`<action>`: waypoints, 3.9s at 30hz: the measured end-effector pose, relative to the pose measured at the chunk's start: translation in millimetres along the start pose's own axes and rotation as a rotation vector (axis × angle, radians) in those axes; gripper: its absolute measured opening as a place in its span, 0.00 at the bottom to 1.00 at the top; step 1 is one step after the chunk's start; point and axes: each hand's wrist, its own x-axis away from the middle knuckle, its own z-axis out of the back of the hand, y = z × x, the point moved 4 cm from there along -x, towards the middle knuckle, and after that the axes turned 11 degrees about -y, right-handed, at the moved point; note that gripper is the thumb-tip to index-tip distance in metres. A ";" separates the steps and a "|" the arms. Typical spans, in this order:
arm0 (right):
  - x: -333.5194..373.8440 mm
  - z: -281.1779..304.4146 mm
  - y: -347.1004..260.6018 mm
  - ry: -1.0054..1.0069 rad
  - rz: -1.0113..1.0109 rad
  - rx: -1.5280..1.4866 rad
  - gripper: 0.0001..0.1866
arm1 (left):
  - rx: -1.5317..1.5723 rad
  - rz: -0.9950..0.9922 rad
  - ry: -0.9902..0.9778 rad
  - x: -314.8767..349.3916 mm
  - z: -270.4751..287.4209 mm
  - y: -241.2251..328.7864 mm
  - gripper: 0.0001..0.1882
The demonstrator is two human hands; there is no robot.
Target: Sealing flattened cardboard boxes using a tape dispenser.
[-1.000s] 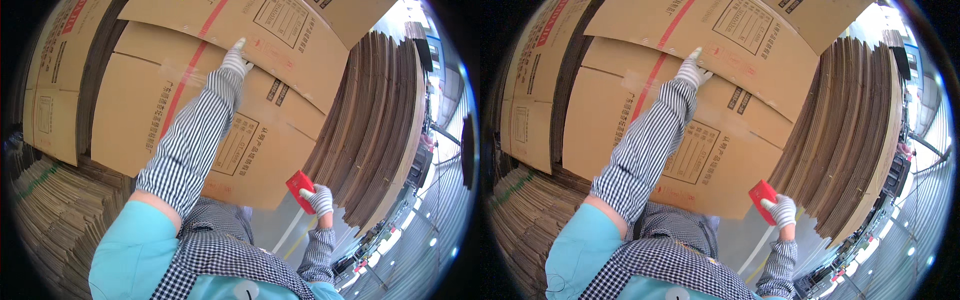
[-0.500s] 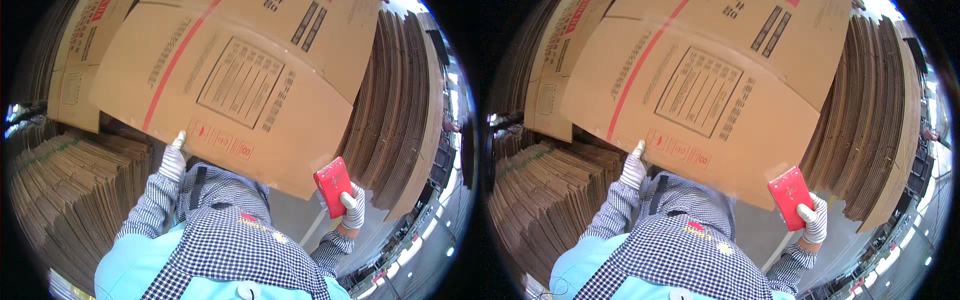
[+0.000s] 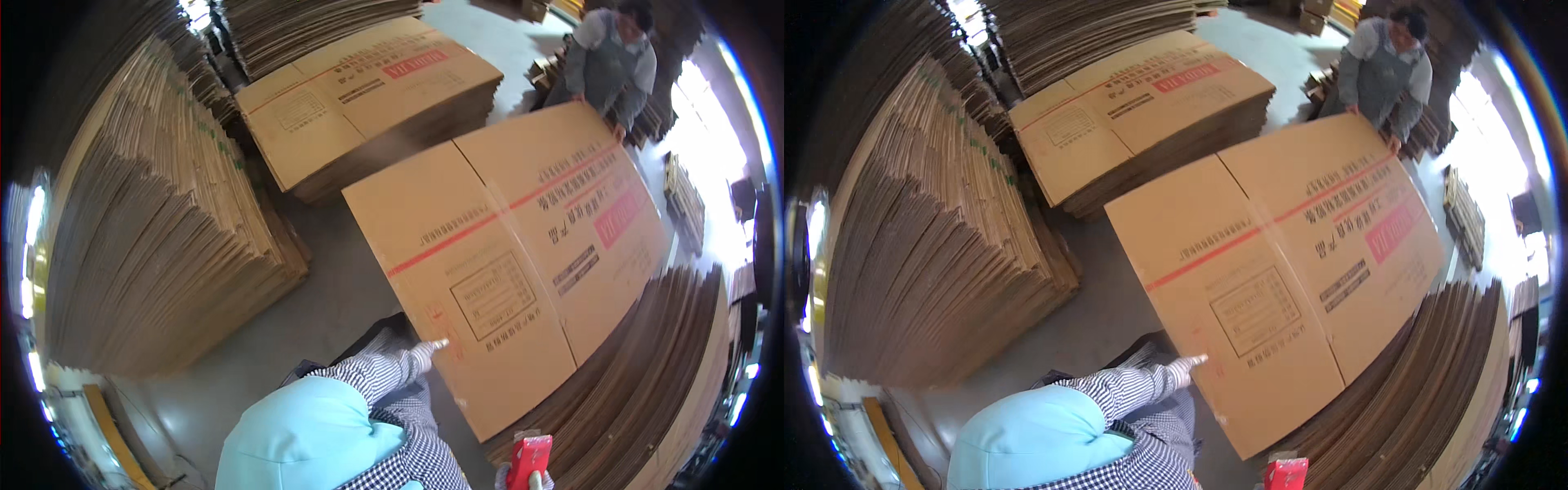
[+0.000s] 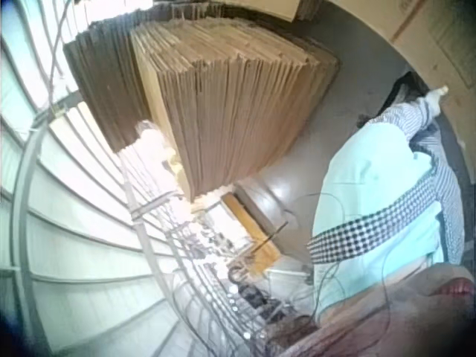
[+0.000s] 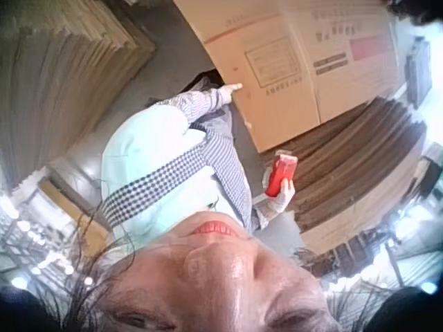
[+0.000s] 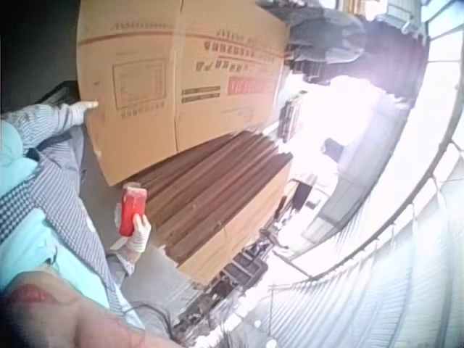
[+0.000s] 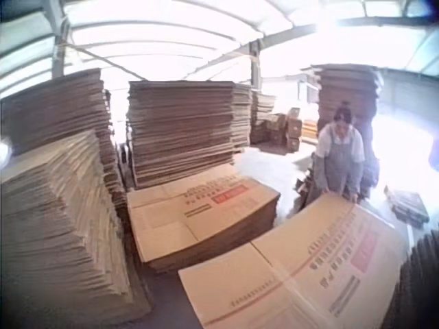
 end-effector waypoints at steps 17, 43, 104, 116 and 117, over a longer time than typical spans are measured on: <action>-104.6 -174.0 -113.7 -0.155 0.024 0.057 0.30 | 0.001 -0.942 -0.028 232.6 -119.0 429.3 0.25; -622.6 -689.4 -121.3 -0.575 0.132 0.510 0.30 | -0.530 -0.512 0.995 138.3 203.9 915.8 0.37; -659.8 -779.6 108.1 -0.261 0.335 0.958 0.36 | -2.098 -0.434 0.928 115.2 229.9 863.0 0.44; -280.8 -413.3 144.1 0.023 -0.096 0.837 0.30 | -2.203 -0.156 -0.013 85.0 52.5 500.9 0.30; -251.7 -373.4 168.3 0.137 -0.102 0.786 0.31 | -2.154 -0.091 -0.153 83.5 8.2 480.3 0.29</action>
